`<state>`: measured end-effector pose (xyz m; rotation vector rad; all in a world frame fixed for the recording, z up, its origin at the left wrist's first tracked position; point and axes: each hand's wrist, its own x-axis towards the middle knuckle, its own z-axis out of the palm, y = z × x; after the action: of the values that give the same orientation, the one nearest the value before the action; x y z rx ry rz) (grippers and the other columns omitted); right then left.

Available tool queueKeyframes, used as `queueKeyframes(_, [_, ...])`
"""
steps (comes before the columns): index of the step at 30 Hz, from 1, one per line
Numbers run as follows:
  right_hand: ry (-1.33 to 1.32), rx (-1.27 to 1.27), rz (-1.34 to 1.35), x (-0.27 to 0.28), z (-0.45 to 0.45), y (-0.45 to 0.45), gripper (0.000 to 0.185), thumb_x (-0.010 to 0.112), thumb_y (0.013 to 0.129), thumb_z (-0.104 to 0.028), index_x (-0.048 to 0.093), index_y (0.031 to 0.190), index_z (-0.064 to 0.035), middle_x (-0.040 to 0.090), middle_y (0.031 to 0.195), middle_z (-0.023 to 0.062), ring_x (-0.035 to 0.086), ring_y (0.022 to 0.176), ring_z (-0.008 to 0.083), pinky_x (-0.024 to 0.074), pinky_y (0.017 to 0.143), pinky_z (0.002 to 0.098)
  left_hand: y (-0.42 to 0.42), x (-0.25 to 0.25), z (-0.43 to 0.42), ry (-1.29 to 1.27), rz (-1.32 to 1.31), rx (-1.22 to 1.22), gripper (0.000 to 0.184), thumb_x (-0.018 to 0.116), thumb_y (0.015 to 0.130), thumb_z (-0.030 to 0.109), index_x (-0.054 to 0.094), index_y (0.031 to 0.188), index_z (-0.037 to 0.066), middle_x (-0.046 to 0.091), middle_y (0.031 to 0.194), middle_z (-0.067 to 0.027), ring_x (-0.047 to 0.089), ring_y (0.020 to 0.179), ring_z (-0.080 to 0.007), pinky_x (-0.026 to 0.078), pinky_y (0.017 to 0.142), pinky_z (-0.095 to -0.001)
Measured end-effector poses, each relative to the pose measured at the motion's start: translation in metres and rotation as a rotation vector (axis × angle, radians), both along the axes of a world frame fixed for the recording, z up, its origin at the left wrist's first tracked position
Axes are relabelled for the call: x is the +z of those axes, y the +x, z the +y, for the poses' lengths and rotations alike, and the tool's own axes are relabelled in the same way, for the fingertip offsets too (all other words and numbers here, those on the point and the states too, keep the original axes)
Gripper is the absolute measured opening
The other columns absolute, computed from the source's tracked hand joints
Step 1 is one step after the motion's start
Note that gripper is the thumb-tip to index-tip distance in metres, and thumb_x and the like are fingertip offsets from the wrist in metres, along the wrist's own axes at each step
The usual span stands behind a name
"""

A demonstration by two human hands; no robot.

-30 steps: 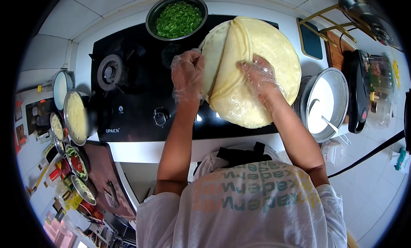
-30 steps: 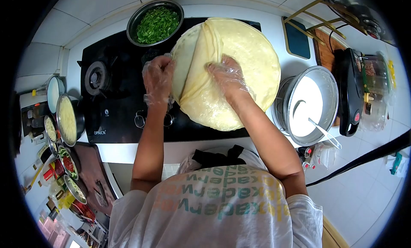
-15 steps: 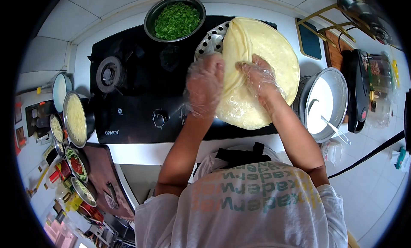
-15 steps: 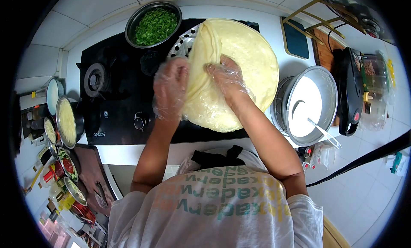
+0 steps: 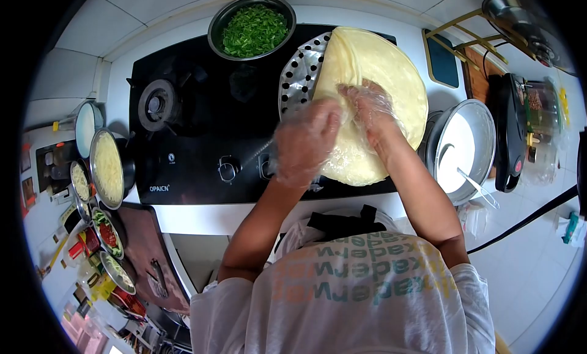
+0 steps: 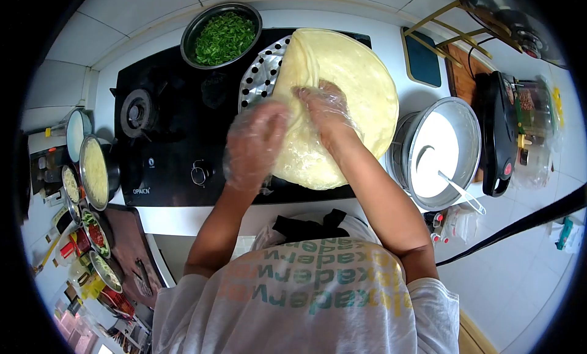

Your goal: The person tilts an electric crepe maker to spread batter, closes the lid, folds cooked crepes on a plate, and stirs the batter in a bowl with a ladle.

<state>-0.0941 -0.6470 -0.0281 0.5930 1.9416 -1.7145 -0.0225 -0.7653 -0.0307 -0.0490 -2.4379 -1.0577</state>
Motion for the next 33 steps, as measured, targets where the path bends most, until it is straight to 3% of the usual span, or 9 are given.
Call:
queueKeyframes(5, [0.069, -0.006, 0.019, 0.024, -0.005, 0.006, 0.079, 0.071, 0.072, -0.026, 0.025, 0.129, 0.0048, 0.054, 0.107, 0.0136, 0.052, 0.093, 0.0202, 0.0447, 0.076, 0.0323, 0.003, -0.018, -0.028, 0.823, -0.061, 0.237, 0.029, 0.054, 0.086, 0.027, 0.058, 0.096, 0.000, 0.062, 0.090, -0.0082, 0.057, 0.076, -0.0181, 0.045, 0.072, -0.0304])
queueKeyframes(8, [0.144, 0.038, 0.141, 0.019, -0.012, 0.008, 0.052, 0.065, 0.076, -0.022, 0.046, 0.115, 0.0075, 0.058, 0.101, 0.0165, 0.056, 0.090, 0.0220, 0.0463, 0.075, 0.0309, -0.001, -0.009, -0.042, 1.118, -0.270, 0.300, 0.040, 0.049, 0.088, 0.035, 0.057, 0.100, -0.001, 0.061, 0.092, -0.0084, 0.056, 0.079, -0.0155, 0.044, 0.075, -0.0295])
queueKeyframes(11, [-0.248, 0.260, 0.214, 0.019, -0.004, 0.009, 0.045, 0.061, 0.080, -0.027, 0.051, 0.110, 0.0053, 0.059, 0.098, 0.0146, 0.056, 0.090, 0.0204, 0.0438, 0.079, 0.0285, -0.005, -0.020, -0.052, 1.256, -0.445, 0.302, 0.042, 0.050, 0.087, 0.037, 0.056, 0.103, -0.002, 0.060, 0.092, -0.0092, 0.054, 0.084, -0.0152, 0.043, 0.078, -0.0277])
queueKeyframes(14, [0.180, 0.412, 0.425, 0.021, -0.003, 0.013, 0.040, 0.056, 0.083, -0.030, 0.055, 0.108, 0.0000, 0.061, 0.094, 0.0136, 0.056, 0.093, 0.0230, 0.0413, 0.083, 0.0292, -0.006, -0.027, -0.054, 1.389, -0.492, 0.216, 0.043, 0.059, 0.083, 0.032, 0.053, 0.108, -0.002, 0.058, 0.095, -0.0093, 0.053, 0.090, -0.0154, 0.042, 0.081, -0.0276])
queueKeyframes(16, [0.561, 0.628, 0.918, 0.005, 0.007, 0.008, 0.040, 0.055, 0.082, -0.031, 0.054, 0.111, -0.0046, 0.058, 0.103, 0.0151, 0.052, 0.100, 0.0260, 0.0374, 0.089, 0.0333, -0.007, -0.038, -0.046, 1.414, -0.426, 0.155, 0.049, 0.061, 0.081, 0.032, 0.049, 0.113, -0.004, 0.057, 0.098, -0.0110, 0.053, 0.093, -0.0170, 0.041, 0.084, -0.0298])
queueKeyframes(19, [0.941, 0.781, 1.209, -0.016, 0.016, 0.018, 0.044, 0.056, 0.081, -0.031, 0.050, 0.118, -0.0089, 0.049, 0.117, 0.0164, 0.045, 0.111, 0.0305, 0.0324, 0.095, 0.0407, -0.006, -0.031, -0.031, 0.621, -0.312, 0.072, 0.055, 0.061, 0.080, 0.027, 0.042, 0.120, -0.006, 0.056, 0.103, -0.0138, 0.052, 0.096, -0.0200, 0.040, 0.087, -0.0323])
queueKeyframes(21, [1.009, 0.839, 1.172, -0.023, 0.020, 0.024, 0.051, 0.056, 0.080, -0.032, 0.043, 0.125, -0.0108, 0.038, 0.129, 0.0157, 0.036, 0.119, 0.0302, 0.0263, 0.099, 0.0460, -0.011, -0.052, -0.038, 0.528, -0.320, 0.044, 0.056, 0.060, 0.081, 0.025, 0.038, 0.122, -0.006, 0.055, 0.105, -0.0154, 0.052, 0.098, -0.0206, 0.040, 0.087, -0.0321])
queueKeyframes(26, [0.998, 0.938, 1.070, -0.012, 0.043, 0.038, 0.053, 0.052, 0.081, -0.036, 0.042, 0.126, -0.0102, 0.035, 0.132, 0.0156, 0.034, 0.121, 0.0298, 0.0219, 0.101, 0.0447, -0.015, -0.053, -0.040, 0.620, -0.369, 0.006, 0.052, 0.056, 0.083, 0.024, 0.039, 0.123, -0.005, 0.054, 0.110, -0.0213, 0.052, 0.101, -0.0265, 0.039, 0.086, -0.0327])
queueKeyframes(33, [0.895, 1.023, 0.994, 0.001, 0.083, 0.099, 0.054, 0.057, 0.077, -0.033, 0.044, 0.125, -0.0120, 0.035, 0.133, 0.0121, 0.032, 0.124, 0.0260, 0.0181, 0.105, 0.0428, -0.007, -0.017, -0.036, -0.226, -0.083, 0.102, 0.038, 0.051, 0.085, 0.023, 0.048, 0.117, 0.004, 0.049, 0.115, -0.0193, 0.044, 0.109, -0.0347, 0.033, 0.093, -0.0421])
